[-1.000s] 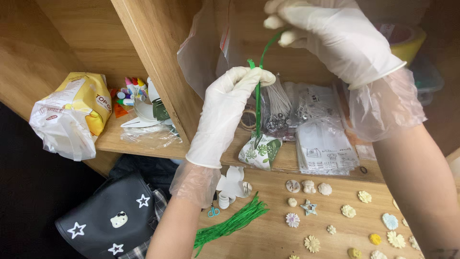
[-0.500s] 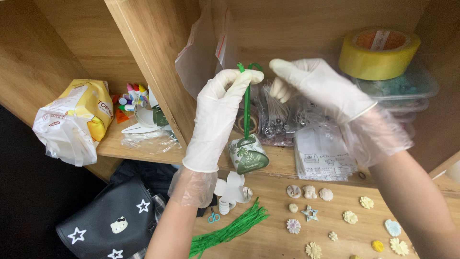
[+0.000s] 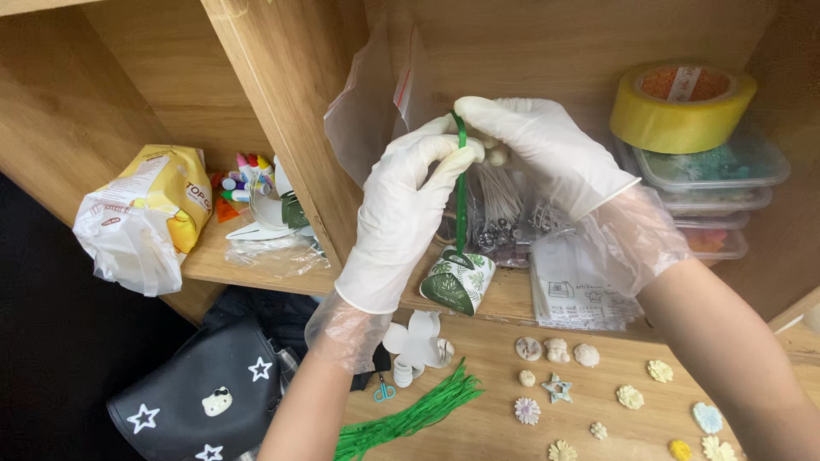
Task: The person places small, flower-shaped decorations into a clear plastic bag and then into a white paper box. They then tie the box with a green ribbon, creating a bow.
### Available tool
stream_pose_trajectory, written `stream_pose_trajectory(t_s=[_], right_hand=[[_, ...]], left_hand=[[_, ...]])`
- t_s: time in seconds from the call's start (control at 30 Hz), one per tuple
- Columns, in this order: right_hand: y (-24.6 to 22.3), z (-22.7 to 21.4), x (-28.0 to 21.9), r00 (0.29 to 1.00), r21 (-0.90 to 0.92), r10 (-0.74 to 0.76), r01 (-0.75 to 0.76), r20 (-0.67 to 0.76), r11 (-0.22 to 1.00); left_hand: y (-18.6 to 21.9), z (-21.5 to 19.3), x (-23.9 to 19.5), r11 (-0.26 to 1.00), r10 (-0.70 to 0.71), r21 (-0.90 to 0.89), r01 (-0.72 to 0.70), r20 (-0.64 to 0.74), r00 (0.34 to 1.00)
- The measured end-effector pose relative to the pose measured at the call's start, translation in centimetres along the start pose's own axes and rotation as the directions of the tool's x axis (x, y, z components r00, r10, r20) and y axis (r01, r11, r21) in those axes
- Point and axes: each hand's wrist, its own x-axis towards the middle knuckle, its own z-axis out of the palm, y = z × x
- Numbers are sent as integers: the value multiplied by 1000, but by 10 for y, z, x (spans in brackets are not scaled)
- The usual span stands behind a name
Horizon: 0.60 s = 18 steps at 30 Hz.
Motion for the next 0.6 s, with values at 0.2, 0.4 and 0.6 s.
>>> stream_pose_trajectory(t_s=[0.2,0.4,0.6], right_hand=[[-12,8,-3,996,-23,-4,1,-91,1000],[-15,6,-9,982,56,13,-3,-187,998],[-11,-4,-4,965,-195,-225,197,-137,961]], left_hand=[[8,2,-1,982,-15,186,23,-43,999],[7,6,-3,992,-101,72,108,-96,990],[21,0,-1,954,-14,291,70,-191,982]])
